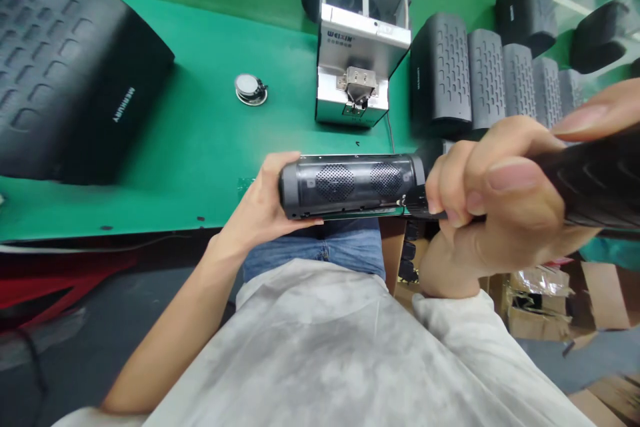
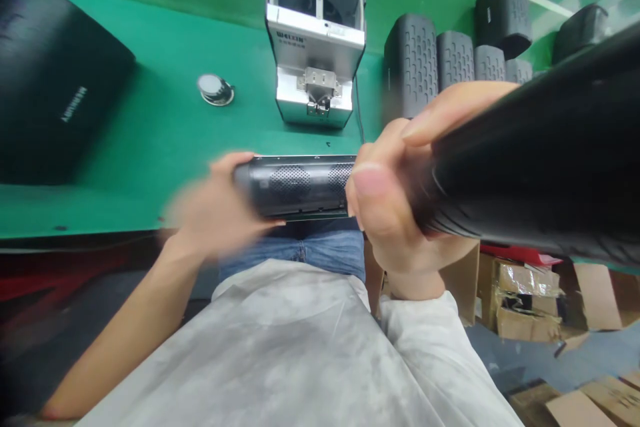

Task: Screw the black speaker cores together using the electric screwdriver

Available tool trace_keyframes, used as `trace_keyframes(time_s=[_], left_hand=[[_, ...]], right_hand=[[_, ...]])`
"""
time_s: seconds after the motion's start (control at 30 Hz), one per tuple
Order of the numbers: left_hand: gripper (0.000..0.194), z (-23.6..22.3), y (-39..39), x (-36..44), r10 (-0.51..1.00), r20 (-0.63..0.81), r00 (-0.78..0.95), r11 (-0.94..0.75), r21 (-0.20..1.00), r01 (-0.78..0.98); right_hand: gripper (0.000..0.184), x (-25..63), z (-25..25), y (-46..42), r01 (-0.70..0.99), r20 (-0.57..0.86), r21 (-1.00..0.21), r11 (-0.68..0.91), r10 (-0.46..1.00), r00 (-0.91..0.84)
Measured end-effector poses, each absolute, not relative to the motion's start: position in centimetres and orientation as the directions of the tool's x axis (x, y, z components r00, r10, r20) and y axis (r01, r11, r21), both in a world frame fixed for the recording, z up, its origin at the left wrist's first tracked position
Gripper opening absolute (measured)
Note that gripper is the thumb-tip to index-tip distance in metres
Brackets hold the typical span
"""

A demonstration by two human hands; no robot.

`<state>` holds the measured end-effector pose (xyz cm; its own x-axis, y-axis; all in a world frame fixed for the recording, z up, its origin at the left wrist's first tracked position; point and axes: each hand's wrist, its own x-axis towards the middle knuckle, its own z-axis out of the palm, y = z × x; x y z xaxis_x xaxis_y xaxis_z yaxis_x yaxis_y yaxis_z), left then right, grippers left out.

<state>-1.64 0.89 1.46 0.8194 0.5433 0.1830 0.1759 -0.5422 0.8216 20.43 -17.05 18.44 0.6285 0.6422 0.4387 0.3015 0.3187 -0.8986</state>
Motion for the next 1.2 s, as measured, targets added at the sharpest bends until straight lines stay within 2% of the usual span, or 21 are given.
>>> trace_keyframes(time_s=[0.1,0.27,0.37,0.47,0.53,0.63,0.7,0.77,0.87,1.0,1.1,1.2], left_hand=[[0.131,1.1,1.2,-1.4,0.525,0.171,0.834,-0.542,0.822,0.173],[0.132,0.3,1.6,-1.5,0.480,0.219,0.849,-0.587,0.800,0.126],[0.132,0.7,1.7,-1.5,0.433,0.271,0.860,-0.617,0.784,0.064],[0.114,1.8,1.8,-1.7,0.431,0.251,0.867,-0.594,0.802,0.063],[0.099,2.6,1.7,-2.5,0.484,0.227,0.845,-0.561,0.822,0.100],[0.095,3.7,1.8,-5.1,0.611,0.169,0.773,-0.508,0.833,0.219],[0.096,4.8,2.8,-6.9,0.707,0.169,0.687,-0.487,0.821,0.299],[0.096,6.4,4.9,-8.0,0.799,0.234,0.554,-0.492,0.784,0.378],[0.098,9.7,9.8,-7.3,0.852,0.359,0.380,-0.509,0.737,0.444],[0.093,15.0,16.1,-3.7,0.912,0.348,0.216,-0.408,0.818,0.406],[0.098,17.5,18.5,-1.9,0.887,0.414,0.207,-0.462,0.763,0.452],[0.114,17.6,19.5,-0.8,0.884,0.414,0.217,-0.456,0.864,0.213]], right_hand=[[0.023,19.3,18.1,-16.0,0.421,0.584,-0.807,0.415,0.452,0.674],[0.031,18.7,17.0,-14.9,0.344,0.599,-0.790,0.509,0.515,0.613],[0.027,19.3,17.4,-14.9,0.270,0.583,-0.799,0.538,0.582,0.567],[0.023,19.8,20.2,-15.2,0.253,0.607,-0.781,0.571,0.599,0.522],[0.024,20.1,23.1,-16.4,0.254,0.666,-0.713,0.653,0.520,0.535],[0.028,21.5,26.3,-19.9,0.233,0.709,-0.611,0.757,0.392,0.586],[0.026,23.1,26.1,-22.7,0.185,0.720,-0.567,0.802,0.374,0.585],[0.022,24.6,23.6,-25.0,0.129,0.723,-0.549,0.826,0.392,0.569],[0.020,25.7,17.4,-27.4,0.053,0.628,-0.612,0.789,0.444,0.639],[0.021,24.9,9.7,-30.1,-0.065,0.371,-0.712,0.699,0.453,0.811],[0.022,23.9,6.5,-33.4,-0.129,0.231,-0.733,0.667,0.424,0.876],[0.023,24.5,5.3,-36.9,-0.154,0.141,-0.752,0.641,0.384,0.912]])
